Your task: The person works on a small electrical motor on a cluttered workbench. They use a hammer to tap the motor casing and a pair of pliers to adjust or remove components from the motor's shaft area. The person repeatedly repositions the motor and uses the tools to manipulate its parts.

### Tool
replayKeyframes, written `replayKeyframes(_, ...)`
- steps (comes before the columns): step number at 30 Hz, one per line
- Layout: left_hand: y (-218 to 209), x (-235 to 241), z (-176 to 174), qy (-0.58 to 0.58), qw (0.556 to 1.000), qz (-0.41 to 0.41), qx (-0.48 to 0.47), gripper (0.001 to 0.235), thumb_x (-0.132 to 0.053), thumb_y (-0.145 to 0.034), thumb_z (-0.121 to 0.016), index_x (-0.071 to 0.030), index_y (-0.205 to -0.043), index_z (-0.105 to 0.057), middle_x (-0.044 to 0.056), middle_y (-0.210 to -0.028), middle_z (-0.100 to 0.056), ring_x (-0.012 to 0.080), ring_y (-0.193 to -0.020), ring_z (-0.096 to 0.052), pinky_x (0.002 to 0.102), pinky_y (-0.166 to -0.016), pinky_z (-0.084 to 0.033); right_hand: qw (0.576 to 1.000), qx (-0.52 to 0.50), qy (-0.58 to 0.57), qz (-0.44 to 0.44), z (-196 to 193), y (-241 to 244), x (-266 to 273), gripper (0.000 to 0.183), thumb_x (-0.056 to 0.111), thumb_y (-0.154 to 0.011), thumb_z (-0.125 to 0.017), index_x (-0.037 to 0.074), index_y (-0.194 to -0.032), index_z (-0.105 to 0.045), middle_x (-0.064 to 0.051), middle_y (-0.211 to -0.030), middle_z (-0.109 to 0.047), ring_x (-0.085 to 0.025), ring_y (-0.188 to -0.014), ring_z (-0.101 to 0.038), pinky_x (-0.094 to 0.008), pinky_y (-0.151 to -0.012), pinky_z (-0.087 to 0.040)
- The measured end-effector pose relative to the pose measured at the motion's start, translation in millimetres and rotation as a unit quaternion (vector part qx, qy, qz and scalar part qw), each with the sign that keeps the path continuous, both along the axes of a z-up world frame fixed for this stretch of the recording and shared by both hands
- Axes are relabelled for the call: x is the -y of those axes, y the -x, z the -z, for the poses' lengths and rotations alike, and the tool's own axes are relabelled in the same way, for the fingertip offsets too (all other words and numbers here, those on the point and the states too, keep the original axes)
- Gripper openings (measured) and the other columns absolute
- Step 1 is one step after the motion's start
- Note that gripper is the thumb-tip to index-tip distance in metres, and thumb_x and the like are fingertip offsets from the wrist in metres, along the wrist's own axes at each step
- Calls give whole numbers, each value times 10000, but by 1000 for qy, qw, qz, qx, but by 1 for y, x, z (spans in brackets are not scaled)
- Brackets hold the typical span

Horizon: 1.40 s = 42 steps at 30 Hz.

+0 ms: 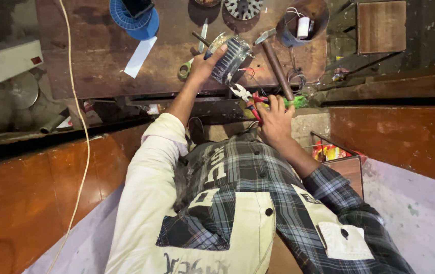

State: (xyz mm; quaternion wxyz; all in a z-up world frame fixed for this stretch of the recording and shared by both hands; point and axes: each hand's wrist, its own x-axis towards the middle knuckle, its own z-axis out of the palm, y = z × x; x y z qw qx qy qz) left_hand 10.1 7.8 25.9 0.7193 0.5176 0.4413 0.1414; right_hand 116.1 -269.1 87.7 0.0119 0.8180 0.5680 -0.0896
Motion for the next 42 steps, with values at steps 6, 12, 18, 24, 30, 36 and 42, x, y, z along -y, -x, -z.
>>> replayKeyframes(6, 1, 3, 2, -29, 1000, -2, -10, 673, -656, -748, -762, -31, -996, -798, 39, -876, -793, 107, -781, -739, 264, -735, -570, 998, -61, -3, 26, -3, 6, 2, 553, 315, -783, -772, 201, -1311, -656, -196, -1273, -554, -390, -1031, -577, -522, -778, -481)
replayKeyframes(12, 1, 5, 8, -78, 996, -1, -32, 689, -717, -739, -720, -57, -909, -817, 37, -808, -796, 109, -756, -747, 273, -709, -565, 988, -146, 26, 34, 6, -6, 5, 467, 203, -798, -722, 174, -1264, -688, -235, -1078, -612, -431, -933, -624, -515, -765, -522)
replayKeyframes(18, -2, 6, 16, -106, 993, -9, -44, 684, -714, -745, -722, -50, -870, -826, 37, -767, -787, 116, -725, -738, 277, -686, -557, 828, -530, 78, 167, 27, -43, 6, 559, 34, -741, -584, 100, -1285, -690, -161, -932, -702, -266, -725, -623, -399, -635, -488)
replayKeyframes(24, -5, -2, 20, -118, 991, -7, -63, 679, -683, -750, -749, -39, -960, -806, 71, -843, -785, 146, -791, -734, 297, -732, -551, 535, -781, 183, 266, 28, -74, -11, 568, -22, -667, -534, -85, -1216, -669, -148, -840, -699, -208, -699, -677, -340, -565, -551)
replayKeyframes(30, 0, 0, 33, -48, 999, 2, 17, 734, -639, -749, -772, -43, -1177, -746, 115, -1046, -779, 202, -934, -726, 345, -852, -555, 726, -659, 86, 179, 57, -50, 27, 599, 0, -773, -607, 62, -1366, -666, -56, -987, -685, -143, -763, -573, -276, -625, -462)
replayKeyframes(36, -32, 33, 34, -304, 947, -81, -67, 841, -584, -696, -879, -3, -1262, -658, 218, -1225, -682, 367, -1140, -648, 464, -1029, -490, 824, -517, -47, 228, 94, -43, 86, 499, 67, -816, -695, 45, -1313, -662, -35, -974, -689, -137, -896, -614, -279, -811, -517)
replayKeyframes(42, -36, -9, 20, -315, 933, 116, -132, 1228, -612, -559, -904, -21, -1505, -390, 290, -1468, -450, 435, -1348, -461, 510, -1105, -399, 745, -537, -216, 332, 133, -51, 93, 416, 3, -804, -608, 16, -1209, -704, -19, -1083, -746, -124, -981, -665, -304, -843, -522)
